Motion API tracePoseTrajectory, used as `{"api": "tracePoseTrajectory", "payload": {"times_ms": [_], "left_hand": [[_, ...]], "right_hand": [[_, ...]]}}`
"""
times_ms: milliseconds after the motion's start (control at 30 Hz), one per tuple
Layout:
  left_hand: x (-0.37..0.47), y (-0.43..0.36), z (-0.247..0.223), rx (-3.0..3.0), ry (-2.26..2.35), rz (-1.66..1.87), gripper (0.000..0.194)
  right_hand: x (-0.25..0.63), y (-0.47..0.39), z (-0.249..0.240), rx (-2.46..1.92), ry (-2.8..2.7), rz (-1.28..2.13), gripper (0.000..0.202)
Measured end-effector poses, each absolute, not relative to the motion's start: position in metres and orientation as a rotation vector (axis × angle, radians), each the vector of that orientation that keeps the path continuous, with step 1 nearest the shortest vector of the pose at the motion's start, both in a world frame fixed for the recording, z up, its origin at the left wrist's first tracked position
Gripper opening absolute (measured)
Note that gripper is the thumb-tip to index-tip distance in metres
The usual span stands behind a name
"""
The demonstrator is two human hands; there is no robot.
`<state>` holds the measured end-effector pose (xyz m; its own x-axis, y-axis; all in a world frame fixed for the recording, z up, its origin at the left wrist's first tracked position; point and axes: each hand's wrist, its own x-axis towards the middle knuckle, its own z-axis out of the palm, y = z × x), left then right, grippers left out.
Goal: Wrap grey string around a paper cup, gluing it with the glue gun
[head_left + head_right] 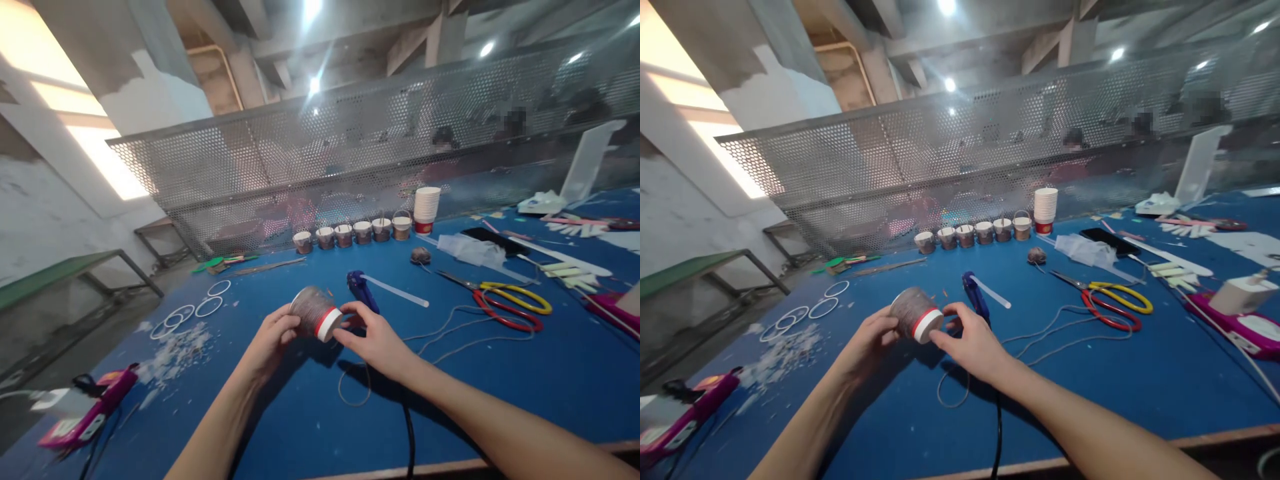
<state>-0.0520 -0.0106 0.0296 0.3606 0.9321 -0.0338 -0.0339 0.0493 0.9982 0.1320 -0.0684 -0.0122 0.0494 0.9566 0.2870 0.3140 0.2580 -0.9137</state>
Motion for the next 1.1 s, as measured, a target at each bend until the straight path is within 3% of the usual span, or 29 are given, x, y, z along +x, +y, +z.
{"api": "tracePoseTrajectory", "payload": {"times_ms": [100, 333, 633, 767, 933, 1100], "left_hand": [[-0.050, -0.013, 0.026, 1.299, 0.936, 0.936, 0.016], [-0.045, -0.014, 0.025, 1.364, 0.964, 0.959, 0.023], [-0.045, -0.016, 0.021, 1.439, 0.962, 0.979, 0.032], [-0.045, -0.017, 0.020, 1.415, 0.934, 0.963, 0.030], [-0.045, -0.017, 0.021, 1.412, 0.956, 0.999, 0.028], [-0.047, -0.015, 0.021, 1.547, 0.902, 1.044, 0.012]], "right_hand": [[0.127, -0.070, -0.011, -1.205, -1.350, 0.934, 0.040], [0.125, -0.071, -0.010, -1.109, -1.329, 0.915, 0.045], [0.128, -0.068, -0.021, -1.142, -1.590, 0.241, 0.056], [0.128, -0.068, -0.024, -1.135, -1.623, 0.090, 0.055], [0.126, -0.070, -0.024, -1.066, -1.580, 0.244, 0.058], [0.123, -0.068, -0.019, -1.139, -1.330, 0.674, 0.052]]}}
